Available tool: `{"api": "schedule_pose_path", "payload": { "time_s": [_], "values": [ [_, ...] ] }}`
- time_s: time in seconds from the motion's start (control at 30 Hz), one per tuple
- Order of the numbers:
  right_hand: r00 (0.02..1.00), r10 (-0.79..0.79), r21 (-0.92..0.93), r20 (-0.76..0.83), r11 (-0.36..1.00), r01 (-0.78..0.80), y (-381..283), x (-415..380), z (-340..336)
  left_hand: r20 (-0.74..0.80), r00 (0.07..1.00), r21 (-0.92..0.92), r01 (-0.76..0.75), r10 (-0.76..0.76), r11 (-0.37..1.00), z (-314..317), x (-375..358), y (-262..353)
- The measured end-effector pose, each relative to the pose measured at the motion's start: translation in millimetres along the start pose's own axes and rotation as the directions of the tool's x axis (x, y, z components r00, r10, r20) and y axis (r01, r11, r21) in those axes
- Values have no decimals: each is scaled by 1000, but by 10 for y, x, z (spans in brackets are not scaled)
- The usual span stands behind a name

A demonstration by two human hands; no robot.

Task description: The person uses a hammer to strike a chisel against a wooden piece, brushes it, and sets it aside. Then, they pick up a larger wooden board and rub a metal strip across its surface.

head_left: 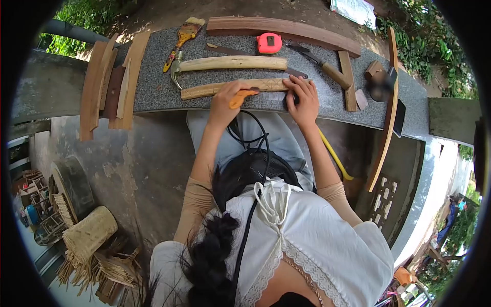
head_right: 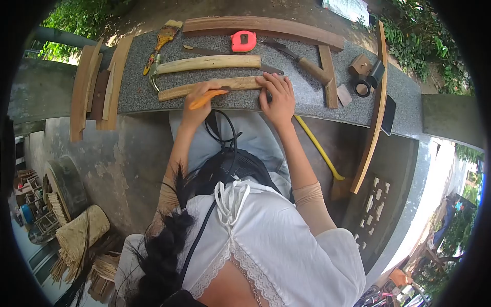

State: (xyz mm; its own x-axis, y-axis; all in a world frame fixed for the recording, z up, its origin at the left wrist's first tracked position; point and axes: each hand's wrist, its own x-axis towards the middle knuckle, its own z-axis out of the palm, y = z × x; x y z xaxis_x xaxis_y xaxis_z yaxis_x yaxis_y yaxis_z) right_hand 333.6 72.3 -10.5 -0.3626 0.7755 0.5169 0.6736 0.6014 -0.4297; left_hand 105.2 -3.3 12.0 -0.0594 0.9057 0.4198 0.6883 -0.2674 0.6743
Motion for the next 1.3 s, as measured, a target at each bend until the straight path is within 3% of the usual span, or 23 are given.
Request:
{"api": "schedule_pose_path", "payload": {
  "time_s": [0.13, 0.2, 0.3, 0.4, 0.43, 0.5, 0.63, 0.7, 0.8, 0.93, 1.03, 1.13, 1.23, 1.3],
  "values": [
    [1000, -3, -12, -5, 1000, 3, -16, 1, 10, -272, 948, 190, 219, -163, 957, -725, -441, -476],
    [1000, -9, 6, -7, 1000, 9, -17, -3, 2, -290, 930, 119, 269, -226, 956, -664, -492, -538],
    [1000, -3, 17, 3, 1000, 3, -7, -1, 14, -128, 991, 129, 48, -31, 991, -105, -132, -29],
    [999, 10, 17, 42, 1000, -11, -38, 9, -50, 2, 990, 85, -137, 138, 987, 626, 167, 304],
    [999, 30, 41, 40, 999, -32, -19, 2, -35, -11, 990, 86, -136, 137, 987, 633, 181, 302],
    [999, 11, 27, 34, 1000, -12, 11, 2, -31, 77, 997, 23, 2, -4, 1000, 527, 162, 265],
    [1000, 2, -11, 21, 1000, -1, -38, 9, 20, -62, 992, 148, 117, -109, 982, -396, -229, -136],
    [1000, -4, -4, 25, 1000, 4, -47, 3, 15, -203, 960, 237, 241, -195, 941, -743, -413, -369],
    [1000, -10, 11, 1, 1000, 10, -84, 34, -3, -186, 955, 256, 274, -231, 927, -507, -373, -281],
    [999, 6, 1, 33, 1000, -6, -66, 21, -9, -57, 998, 81, -1, 6, 997, 427, 164, 256],
    [998, 27, -1, 51, 1000, -27, -44, 20, -8, 29, 1000, 79, -12, 10, 997, 589, 315, 378],
    [999, 16, -27, 44, 1000, -15, -62, 23, 0, -17, 999, 138, 44, -42, 990, 202, 48, 37],
    [1000, 19, -12, 24, 1000, -19, -68, 27, 16, -171, 969, 178, 208, -178, 962, -582, -349, -192],
    [999, 24, -18, 23, 1000, -24, -89, 24, 11, -210, 957, 185, 240, -201, 953, -719, -462, -327]
  ]
}}
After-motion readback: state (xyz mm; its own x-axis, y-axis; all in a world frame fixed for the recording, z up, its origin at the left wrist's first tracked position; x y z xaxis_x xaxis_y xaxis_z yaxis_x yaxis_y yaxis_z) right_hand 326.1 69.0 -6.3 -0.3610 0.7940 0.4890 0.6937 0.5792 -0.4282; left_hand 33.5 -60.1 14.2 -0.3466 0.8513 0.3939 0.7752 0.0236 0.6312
